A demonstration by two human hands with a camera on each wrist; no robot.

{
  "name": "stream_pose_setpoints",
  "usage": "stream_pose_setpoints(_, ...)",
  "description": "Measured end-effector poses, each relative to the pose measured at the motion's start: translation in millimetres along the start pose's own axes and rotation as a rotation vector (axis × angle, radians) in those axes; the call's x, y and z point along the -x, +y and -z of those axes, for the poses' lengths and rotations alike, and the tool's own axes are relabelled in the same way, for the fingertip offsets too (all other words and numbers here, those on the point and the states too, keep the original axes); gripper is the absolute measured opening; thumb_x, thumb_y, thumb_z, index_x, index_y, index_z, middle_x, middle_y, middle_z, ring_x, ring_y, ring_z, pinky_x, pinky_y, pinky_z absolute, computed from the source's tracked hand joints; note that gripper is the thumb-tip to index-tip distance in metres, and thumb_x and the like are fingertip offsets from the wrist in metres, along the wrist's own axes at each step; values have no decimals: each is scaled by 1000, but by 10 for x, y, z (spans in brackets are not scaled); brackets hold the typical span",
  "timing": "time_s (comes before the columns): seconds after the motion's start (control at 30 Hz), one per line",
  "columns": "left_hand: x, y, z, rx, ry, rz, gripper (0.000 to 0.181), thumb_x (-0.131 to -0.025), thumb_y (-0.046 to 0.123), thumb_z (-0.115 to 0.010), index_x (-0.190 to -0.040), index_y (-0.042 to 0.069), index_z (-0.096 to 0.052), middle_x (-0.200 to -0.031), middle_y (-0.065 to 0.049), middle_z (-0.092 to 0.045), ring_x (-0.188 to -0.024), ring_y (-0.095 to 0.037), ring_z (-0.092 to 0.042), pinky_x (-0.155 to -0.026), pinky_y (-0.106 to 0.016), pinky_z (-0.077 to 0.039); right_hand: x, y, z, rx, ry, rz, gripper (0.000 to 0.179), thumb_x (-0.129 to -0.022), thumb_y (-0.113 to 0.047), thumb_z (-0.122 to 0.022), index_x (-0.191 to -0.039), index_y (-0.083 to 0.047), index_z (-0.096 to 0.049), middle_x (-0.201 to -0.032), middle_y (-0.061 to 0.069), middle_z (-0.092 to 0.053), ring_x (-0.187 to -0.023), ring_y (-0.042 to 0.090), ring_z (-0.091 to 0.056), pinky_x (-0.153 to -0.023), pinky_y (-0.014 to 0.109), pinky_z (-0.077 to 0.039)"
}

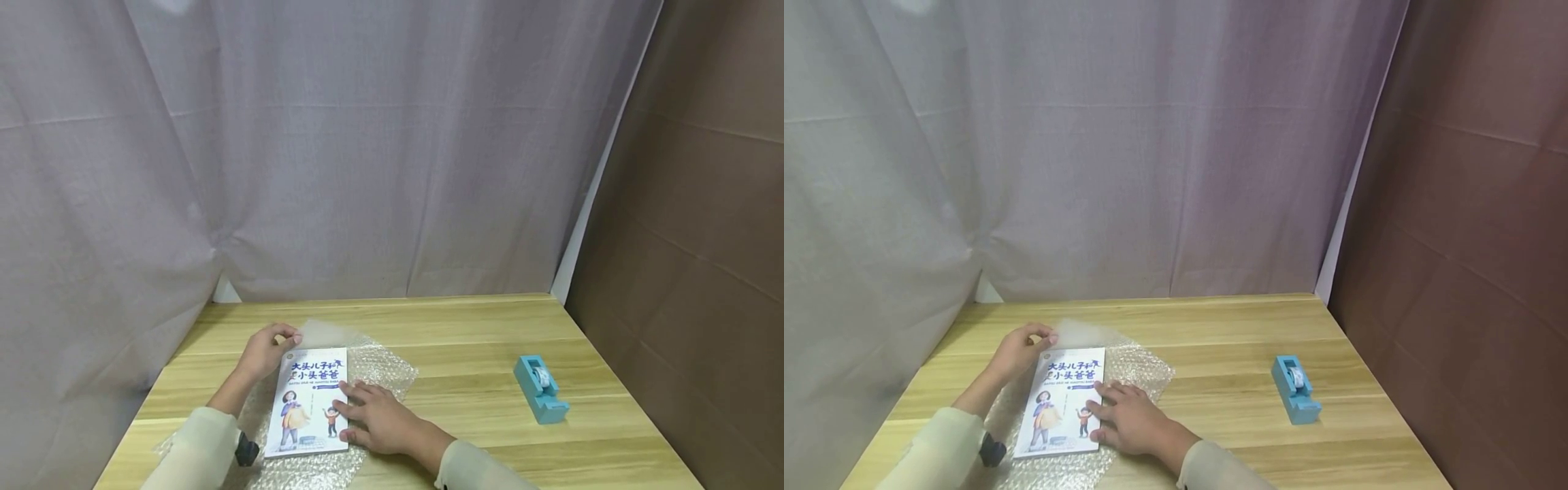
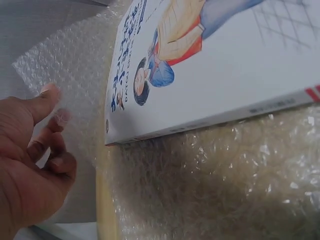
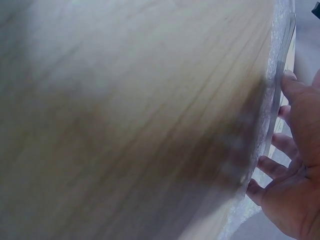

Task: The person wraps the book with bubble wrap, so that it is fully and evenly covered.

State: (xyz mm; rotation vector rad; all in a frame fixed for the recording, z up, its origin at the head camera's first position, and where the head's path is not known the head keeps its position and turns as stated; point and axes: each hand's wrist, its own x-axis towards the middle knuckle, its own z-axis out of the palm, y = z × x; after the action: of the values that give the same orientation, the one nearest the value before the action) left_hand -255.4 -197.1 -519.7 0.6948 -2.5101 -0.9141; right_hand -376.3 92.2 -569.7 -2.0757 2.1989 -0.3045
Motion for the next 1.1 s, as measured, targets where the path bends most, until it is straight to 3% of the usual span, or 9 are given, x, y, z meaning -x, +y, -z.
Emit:
stream_pose_setpoints(0.1,2,-9,-1,-15,25,-63,15,-107,22,-74,-113,8,-79,-141,-20,-72,-115,-41,-68,-105,-60,-56,-2,3,-8,1,-3,-4,63,-112,-62,-49,-169,-32,-46,-182,3,-32,-165,39,-40,-133,62,-38)
stream_pose_setpoints(0.17,1,-29,-1,-32,32,-112,10,-105,17,-75,-108,8,-79,-142,-20,-72,-126,-47,-67,-119,-71,-45,-2,3,-12,2,-3,-5,64,-112,-62,-49,-169,-33,-46,-182,3,-32,-165,39,-40,-133,62,-38)
stream_pose_setpoints(0.3,26,-41,2,-51,3,-139,9,-105,16,-73,-109,11,-79,-137,-13,-78,-135,-47,-65,-128,-78,-29,-5,3,-16,1,-4,-5,64,-113,-62,-49,-169,-32,-45,-183,3,-31,-165,39,-39,-133,62,-38)
stream_pose_setpoints(0.4,53,-24,-1,-67,-28,-136,10,-107,18,-70,-114,14,-77,-129,-9,-82,-129,-46,-69,-122,-76,-32,-10,5,-17,2,-3,-10,64,-113,-61,-49,-169,-32,-45,-183,3,-31,-165,39,-39,-133,62,-37)
stream_pose_setpoints(0.5,80,-8,-9,-93,-41,-170,8,-107,14,-70,-110,17,-76,-122,-6,-84,-125,-43,-74,-119,-74,-32,-11,5,-15,7,0,-13,64,-113,-61,-50,-169,-32,-45,-183,2,-31,-165,39,-39,-134,61,-37)
stream_pose_setpoints(0.63,120,2,-25,-147,-50,-275,19,-103,4,-72,-109,20,-81,-114,-2,-85,-114,-35,-79,-114,-66,-50,-9,5,-14,16,9,-5,64,-113,-61,-50,-168,-31,-47,-182,4,-33,-164,40,-41,-133,61,-38)
stream_pose_setpoints(0.77,148,18,-34,-189,-97,-351,34,-100,-8,-70,-107,21,-86,-108,-1,-84,-106,-29,-80,-100,-54,-65,-9,6,-6,23,15,-2,63,-113,-60,-50,-168,-30,-47,-182,5,-34,-164,40,-41,-133,60,-38)
stream_pose_setpoints(0.9,169,19,-43,-211,-144,-364,44,-95,-17,-64,-96,22,-87,-104,1,-82,-104,-28,-79,-97,-51,-66,-13,6,-8,18,8,-9,63,-113,-61,-49,-169,-31,-46,-182,3,-33,-165,39,-40,-134,60,-37)
stream_pose_setpoints(1.1,195,1,-90,-247,-147,-345,45,-95,-15,-65,-90,25,-85,-104,3,-83,-107,-28,-79,-101,-53,-65,-2,-1,-5,17,5,0,64,-113,-61,-48,-169,-30,-46,-182,4,-32,-165,39,-40,-134,60,-38)
